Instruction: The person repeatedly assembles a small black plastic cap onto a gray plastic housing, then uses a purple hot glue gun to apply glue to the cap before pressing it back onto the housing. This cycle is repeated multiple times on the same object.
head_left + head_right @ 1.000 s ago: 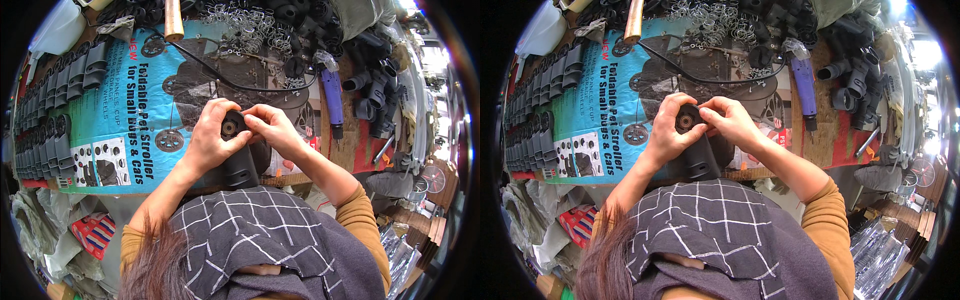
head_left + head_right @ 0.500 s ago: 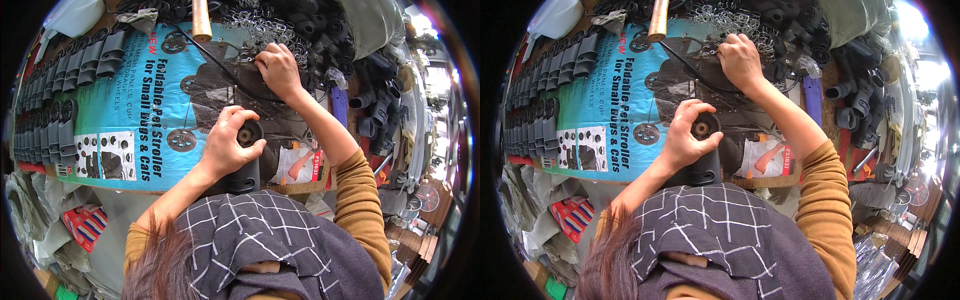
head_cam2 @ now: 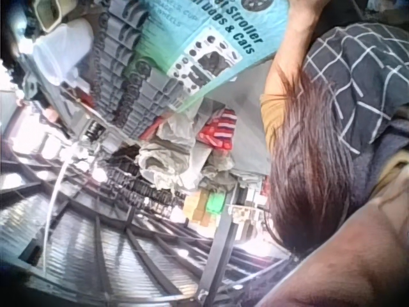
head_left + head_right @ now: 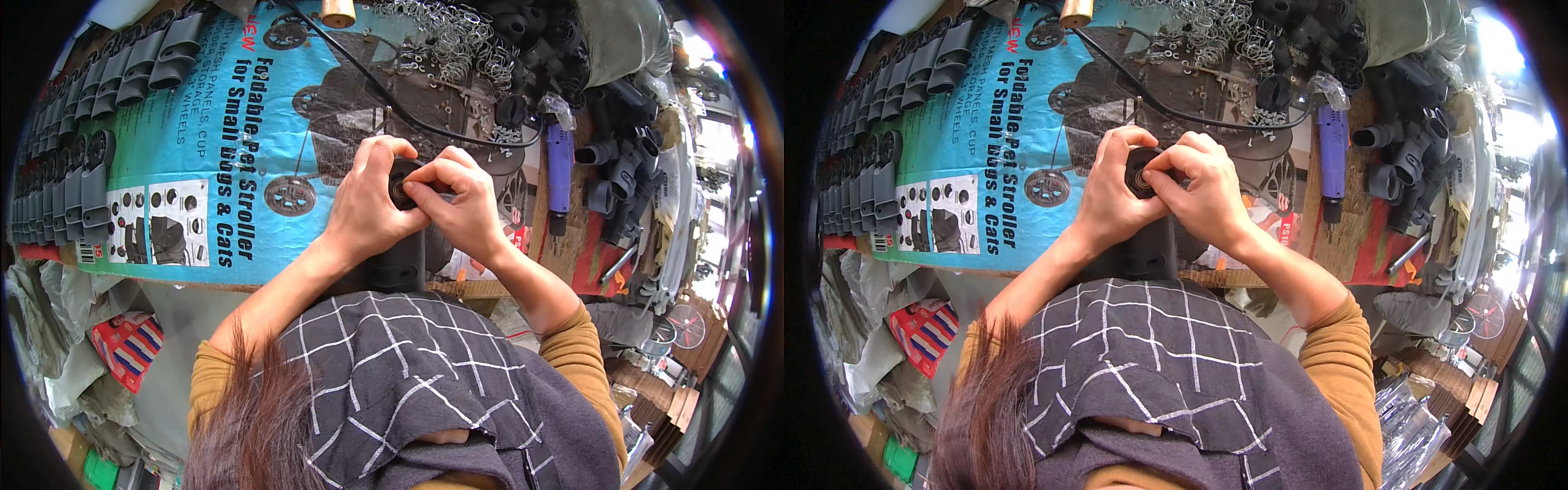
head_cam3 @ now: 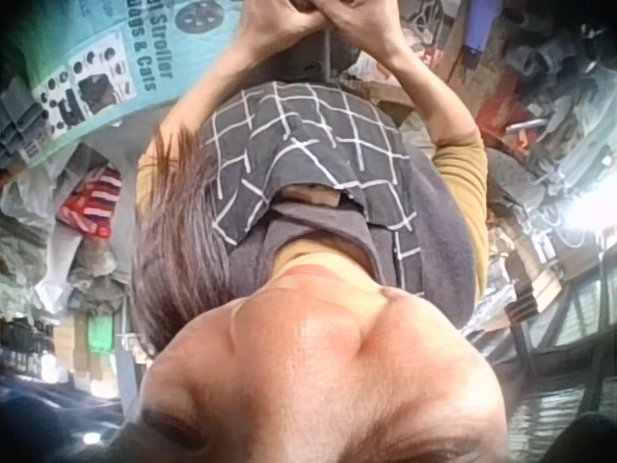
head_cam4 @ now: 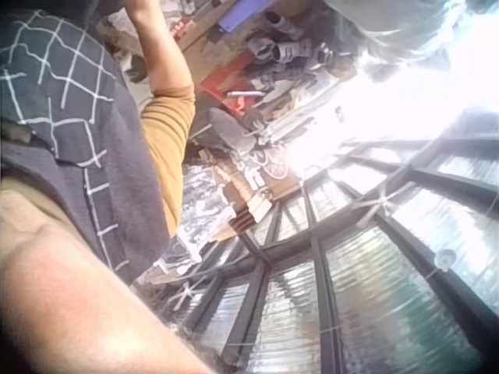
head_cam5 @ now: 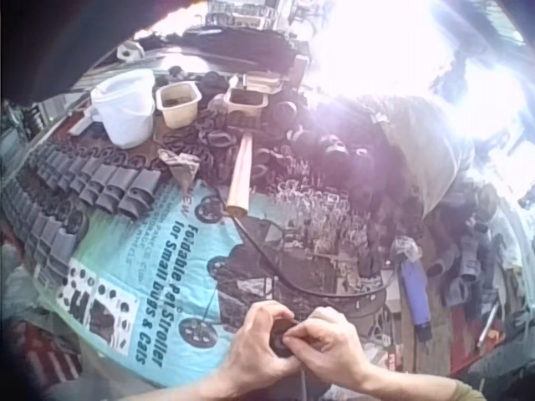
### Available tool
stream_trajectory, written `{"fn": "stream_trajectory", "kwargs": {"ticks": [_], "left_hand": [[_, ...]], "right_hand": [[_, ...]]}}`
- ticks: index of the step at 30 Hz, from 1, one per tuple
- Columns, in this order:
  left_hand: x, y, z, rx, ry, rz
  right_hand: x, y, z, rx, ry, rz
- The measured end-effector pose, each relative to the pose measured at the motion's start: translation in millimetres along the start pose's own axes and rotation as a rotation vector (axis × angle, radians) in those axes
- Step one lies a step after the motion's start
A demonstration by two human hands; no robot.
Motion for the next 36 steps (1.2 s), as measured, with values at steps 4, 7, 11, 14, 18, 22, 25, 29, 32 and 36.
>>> {"fn": "stream_trajectory", "kwargs": {"ticks": [4, 7, 11, 14, 18, 22, 25, 29, 32, 36], "left_hand": [[0, 1, 0, 0.018, -0.006, 0.005], [0, 2, -1, 0.033, -0.004, -0.003], [1, 1, -1, 0.041, -0.025, 0.021], [-3, 0, 2, 0.063, -0.033, 0.000], [-13, 0, 8, 0.087, -0.051, -0.040], [-14, 1, 9, 0.043, -0.025, -0.037], [-13, 2, 8, -0.003, -0.028, 0.014], [-12, 5, 5, -0.133, 0.063, 0.058], [-14, 5, 4, -0.177, 0.070, 0.040], [-14, 4, 4, -0.160, 0.024, 0.040]], "right_hand": [[-3, 1, -2, -0.007, 0.021, 0.003], [-2, -1, -4, -0.020, 0.038, 0.018], [12, 1, -6, -0.077, 0.075, 0.059], [48, 22, 13, -0.022, 0.344, -0.256], [58, 65, 47, -0.027, 0.246, -0.704], [47, 85, 68, -0.024, 0.213, -0.786], [44, 74, 74, -0.065, 0.185, -0.786], [52, 41, 49, -0.158, 0.121, -0.250], [39, 24, 2, -0.332, -0.037, 0.378], [18, 21, -27, -0.455, -0.023, 0.721]]}}
Point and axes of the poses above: each hand's wrist, its own z-axis towards the middle knuckle, its own x-axis out of the back of the hand, y = z × x, the point moved 2 cm from there along z, towards the middle knuckle
